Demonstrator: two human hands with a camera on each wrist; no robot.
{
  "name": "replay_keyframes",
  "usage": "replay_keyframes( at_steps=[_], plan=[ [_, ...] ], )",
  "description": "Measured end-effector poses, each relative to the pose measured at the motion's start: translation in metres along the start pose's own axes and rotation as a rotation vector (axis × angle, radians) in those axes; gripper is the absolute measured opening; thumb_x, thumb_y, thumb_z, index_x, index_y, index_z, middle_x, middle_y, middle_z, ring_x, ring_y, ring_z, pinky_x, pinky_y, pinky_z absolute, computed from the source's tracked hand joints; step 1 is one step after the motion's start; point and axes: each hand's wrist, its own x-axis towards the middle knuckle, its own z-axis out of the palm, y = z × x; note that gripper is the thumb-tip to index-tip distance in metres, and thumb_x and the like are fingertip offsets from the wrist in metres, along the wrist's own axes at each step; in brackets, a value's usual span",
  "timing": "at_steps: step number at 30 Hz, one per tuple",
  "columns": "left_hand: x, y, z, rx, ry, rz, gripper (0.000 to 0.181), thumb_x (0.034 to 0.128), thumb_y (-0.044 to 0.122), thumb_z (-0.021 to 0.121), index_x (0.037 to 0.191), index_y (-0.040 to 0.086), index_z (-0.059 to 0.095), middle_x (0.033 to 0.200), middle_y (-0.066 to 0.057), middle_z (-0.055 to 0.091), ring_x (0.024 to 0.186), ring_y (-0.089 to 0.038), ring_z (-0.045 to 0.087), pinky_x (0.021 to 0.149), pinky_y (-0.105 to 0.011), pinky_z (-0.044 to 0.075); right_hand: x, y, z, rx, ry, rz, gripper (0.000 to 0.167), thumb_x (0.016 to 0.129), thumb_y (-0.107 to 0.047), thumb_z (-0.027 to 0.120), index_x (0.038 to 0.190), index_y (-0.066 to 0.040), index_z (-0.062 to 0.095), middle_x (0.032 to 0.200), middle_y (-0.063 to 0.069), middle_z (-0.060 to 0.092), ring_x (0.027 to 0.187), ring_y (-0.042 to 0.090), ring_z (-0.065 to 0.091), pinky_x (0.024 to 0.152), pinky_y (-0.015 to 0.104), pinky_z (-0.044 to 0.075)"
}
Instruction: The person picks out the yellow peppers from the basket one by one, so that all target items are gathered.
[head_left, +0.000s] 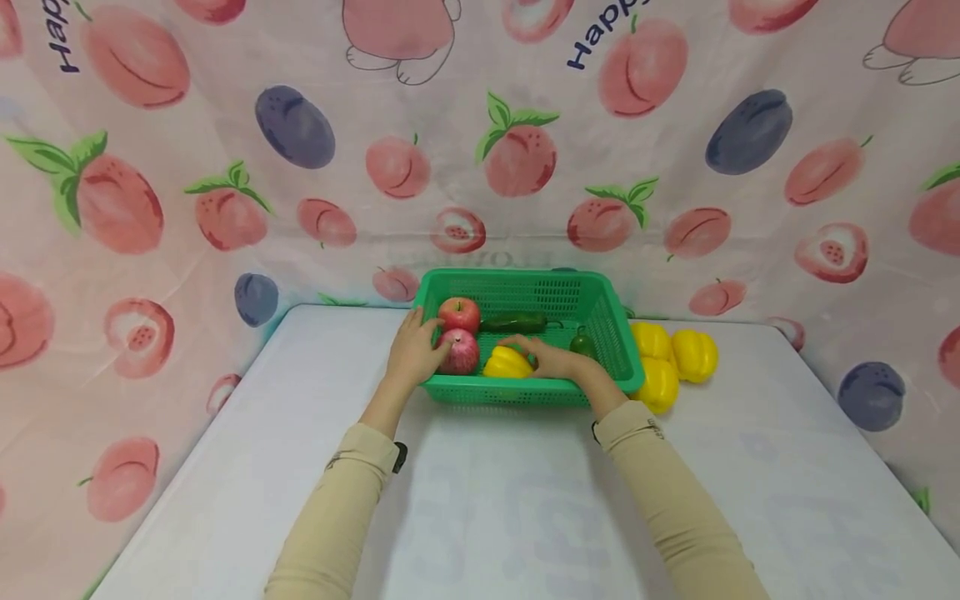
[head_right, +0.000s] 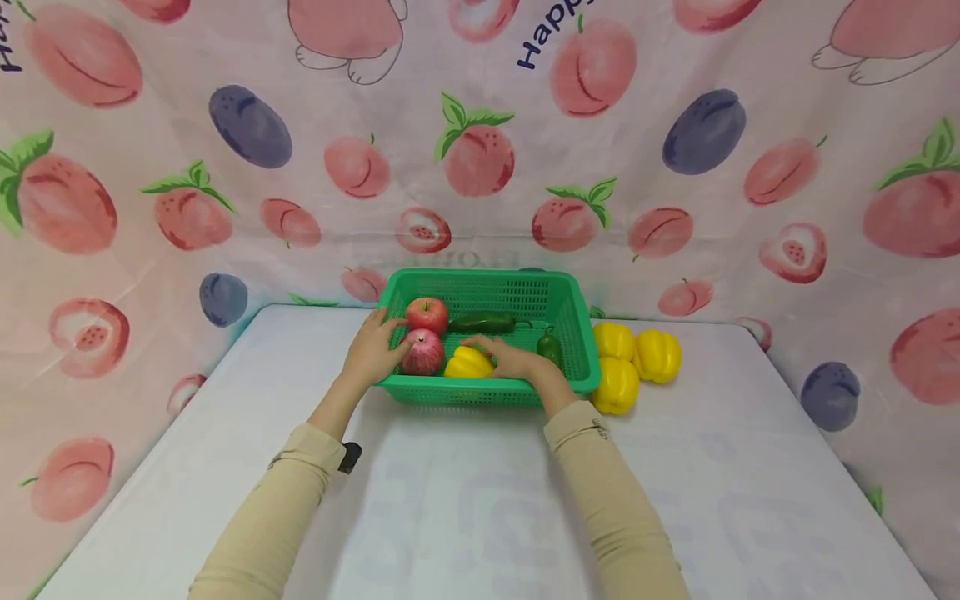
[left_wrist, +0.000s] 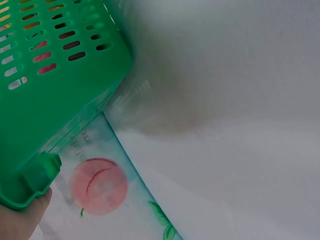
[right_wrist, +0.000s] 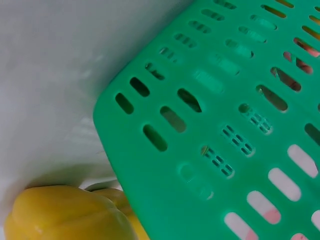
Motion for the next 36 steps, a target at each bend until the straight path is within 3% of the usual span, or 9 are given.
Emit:
replay_keyframes(
  at_steps=[6,11,16,25,29,36],
  plan=[
    [0.0014,-0.0002,0.0003,0.006,-0.001,0.001,0.048,0.093,0.03,0.053,0.131,0.001,0.052,0.149,-0.028,0.029,0.142,-0.041,0.02,0.118,-0.047,0.018,0.0006,0.001,-0.0011,0.032,0.01,-0.043,0.057,0.09,-0.004,0.06,0.138,-0.001,0.028,0.144,0.026,0.03,0.134,0.042,0.029,0.106,0.054,0.035],
    [0.0014,-0.0012,0.0016,0.009,0.01,0.008,0.047,0.0928,0.03,0.053,0.13,0.001,0.053,0.148,-0.029,0.031,0.142,-0.041,0.021,0.118,-0.048,0.019,-0.0007,0.0,0.0,0.035,0.027,0.007,0.06,0.09,-0.003,0.06,0.139,-0.004,0.026,0.145,0.026,0.029,0.133,0.043,0.031,0.106,0.054,0.035],
    [0.0018,-0.0007,0.0017,0.006,0.01,0.007,0.047,0.0929,0.03,0.053,0.13,0.001,0.053,0.148,-0.029,0.031,0.142,-0.041,0.021,0.118,-0.047,0.019,-0.0011,-0.0002,0.0003,-0.011,0.055,0.005,0.067,0.089,-0.005,0.062,0.146,-0.006,0.026,0.145,0.026,0.03,0.128,0.04,0.036,0.106,0.054,0.037],
    [0.0009,-0.0012,-0.0001,-0.004,0.004,-0.002,0.048,0.0939,0.031,0.052,0.132,0.001,0.052,0.149,-0.029,0.029,0.143,-0.04,0.019,0.118,-0.048,0.018,0.0007,0.0017,0.0006,-0.099,0.247,0.01,0.066,0.083,-0.017,0.07,0.14,-0.009,0.038,0.122,0.021,0.045,0.096,0.029,0.05,0.084,0.041,0.048],
    [0.0,-0.0023,-0.0006,-0.007,0.005,-0.005,0.048,0.0938,0.031,0.053,0.132,0.001,0.052,0.149,-0.028,0.028,0.142,-0.041,0.02,0.118,-0.049,0.019,0.0015,0.0004,0.0006,-0.086,0.307,0.046,0.068,0.08,-0.021,0.072,0.139,-0.014,0.039,0.121,0.019,0.046,0.095,0.028,0.051,0.081,0.04,0.049],
    [0.0009,-0.0007,-0.0001,-0.007,0.002,0.0,0.048,0.0937,0.03,0.053,0.131,0.001,0.052,0.149,-0.029,0.03,0.142,-0.041,0.02,0.118,-0.048,0.019,-0.0008,0.0008,-0.0023,-0.06,0.368,0.046,0.067,0.081,-0.021,0.073,0.138,-0.011,0.039,0.125,0.02,0.047,0.103,0.031,0.051,0.083,0.042,0.051]
  ],
)
